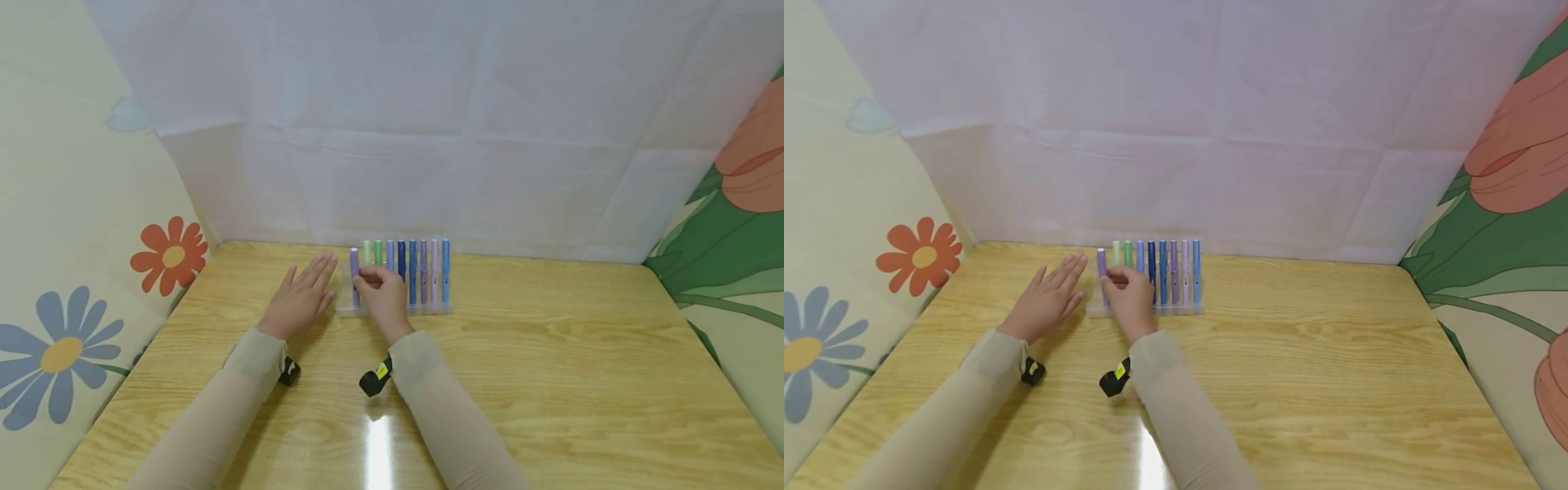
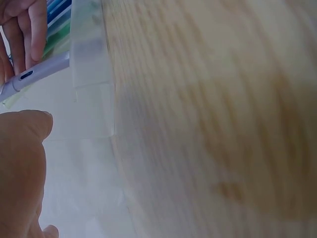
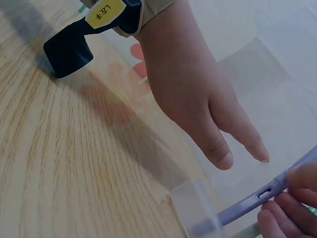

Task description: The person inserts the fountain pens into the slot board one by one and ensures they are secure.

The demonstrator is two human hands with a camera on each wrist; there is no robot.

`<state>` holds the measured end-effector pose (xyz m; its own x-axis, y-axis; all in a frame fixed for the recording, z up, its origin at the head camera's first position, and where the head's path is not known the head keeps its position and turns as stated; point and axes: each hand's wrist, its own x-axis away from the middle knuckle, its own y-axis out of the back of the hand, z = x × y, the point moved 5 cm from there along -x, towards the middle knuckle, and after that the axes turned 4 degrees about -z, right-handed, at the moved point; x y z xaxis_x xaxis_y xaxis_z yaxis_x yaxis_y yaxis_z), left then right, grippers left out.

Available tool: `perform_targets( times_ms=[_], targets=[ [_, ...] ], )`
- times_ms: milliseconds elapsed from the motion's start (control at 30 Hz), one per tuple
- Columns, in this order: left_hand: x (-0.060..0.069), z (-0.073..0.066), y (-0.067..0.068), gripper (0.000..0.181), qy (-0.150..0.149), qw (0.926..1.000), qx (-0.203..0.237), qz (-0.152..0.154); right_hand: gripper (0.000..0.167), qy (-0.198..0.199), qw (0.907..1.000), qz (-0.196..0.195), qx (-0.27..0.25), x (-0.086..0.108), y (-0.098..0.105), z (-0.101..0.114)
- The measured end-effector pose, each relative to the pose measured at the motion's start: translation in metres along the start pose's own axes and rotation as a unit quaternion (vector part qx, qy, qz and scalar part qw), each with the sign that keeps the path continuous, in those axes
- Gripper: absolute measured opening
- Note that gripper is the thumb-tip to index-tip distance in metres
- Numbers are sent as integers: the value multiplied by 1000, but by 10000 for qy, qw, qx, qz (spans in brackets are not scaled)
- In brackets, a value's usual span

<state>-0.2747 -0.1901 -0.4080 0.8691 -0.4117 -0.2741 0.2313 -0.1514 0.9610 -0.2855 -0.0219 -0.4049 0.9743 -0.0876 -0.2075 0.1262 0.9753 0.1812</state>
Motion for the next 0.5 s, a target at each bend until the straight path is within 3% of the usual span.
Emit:
perform_targets(
  times_ms=[233, 500],
  targets=[
    [1, 0, -1, 65, 19, 10000, 1, 61, 11, 86, 9992, -382, -82, 1, 3, -1],
    [1, 0, -1, 65, 10, 10000, 28, 58, 10, -2, 9992, -378, -135, 2, 5, -6]
  ],
)
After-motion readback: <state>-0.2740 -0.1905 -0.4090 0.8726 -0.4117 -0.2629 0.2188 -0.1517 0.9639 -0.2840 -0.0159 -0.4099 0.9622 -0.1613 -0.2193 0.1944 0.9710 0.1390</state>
